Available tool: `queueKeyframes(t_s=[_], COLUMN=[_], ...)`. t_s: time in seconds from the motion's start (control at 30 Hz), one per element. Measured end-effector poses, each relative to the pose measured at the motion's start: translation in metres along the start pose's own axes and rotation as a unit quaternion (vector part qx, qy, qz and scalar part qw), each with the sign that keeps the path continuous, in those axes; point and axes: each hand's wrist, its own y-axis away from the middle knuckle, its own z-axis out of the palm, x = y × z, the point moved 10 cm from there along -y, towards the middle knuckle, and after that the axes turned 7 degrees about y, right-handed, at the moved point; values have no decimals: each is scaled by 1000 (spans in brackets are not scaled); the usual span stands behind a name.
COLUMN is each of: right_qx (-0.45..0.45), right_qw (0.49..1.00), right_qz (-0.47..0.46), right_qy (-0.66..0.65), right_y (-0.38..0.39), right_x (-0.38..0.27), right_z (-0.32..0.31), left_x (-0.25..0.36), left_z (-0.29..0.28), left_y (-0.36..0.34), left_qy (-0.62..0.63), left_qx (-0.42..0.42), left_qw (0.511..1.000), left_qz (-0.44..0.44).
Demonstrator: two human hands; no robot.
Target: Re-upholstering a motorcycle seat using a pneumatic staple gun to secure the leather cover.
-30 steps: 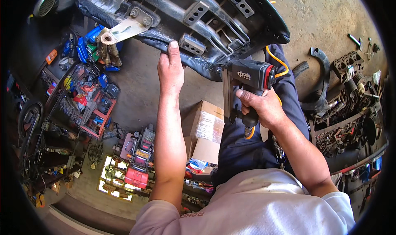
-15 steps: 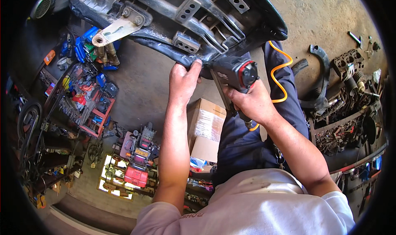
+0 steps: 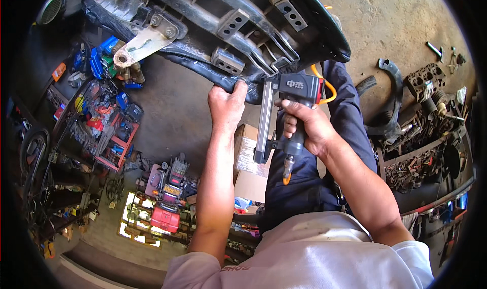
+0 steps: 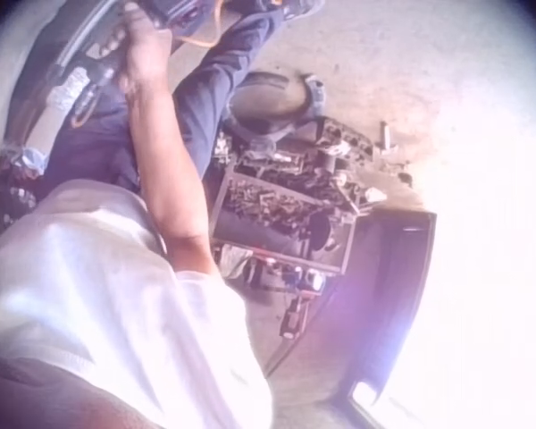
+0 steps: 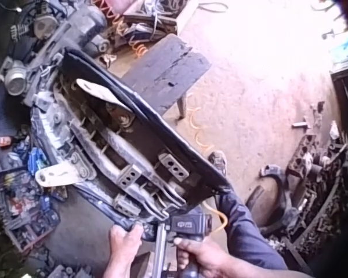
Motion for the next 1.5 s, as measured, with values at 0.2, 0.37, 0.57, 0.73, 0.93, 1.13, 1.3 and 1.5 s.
queueKeyframes(t_s=[0.2, 0.37, 0.57, 0.73, 0.93, 1.13, 1.3, 1.5], right_qx=[-25, -69, -105, -86, -91, -146, -182, -189], right_qw=[995, 989, 969, 966, 961, 958, 951, 948], right_qz=[61, 82, 48, 48, 39, 13, 7, -6], right_qy=[77, 100, 218, 237, 258, 248, 251, 257], right_y=[-7, -19, -36, -35, -40, -51, -56, -59], right_x=[-14, -24, -40, -41, -37, -32, -29, -29], right_z=[2, -1, 3, 4, 0, 3, 0, -1], left_x=[7, 10, 16, 8, 5, 10, 14, 54], left_z=[-2, 0, 0, 0, -3, -9, -6, -21], left_y=[-1, 3, 4, 3, -4, -5, -10, -27], left_qy=[8, -18, -45, -43, 72, -21, -59, 23], left_qx=[-21, -45, -52, -72, -242, -250, -219, -150], left_qw=[1000, 998, 997, 996, 962, 964, 969, 986], left_qz=[12, -31, -25, -33, -100, -94, -101, -75])
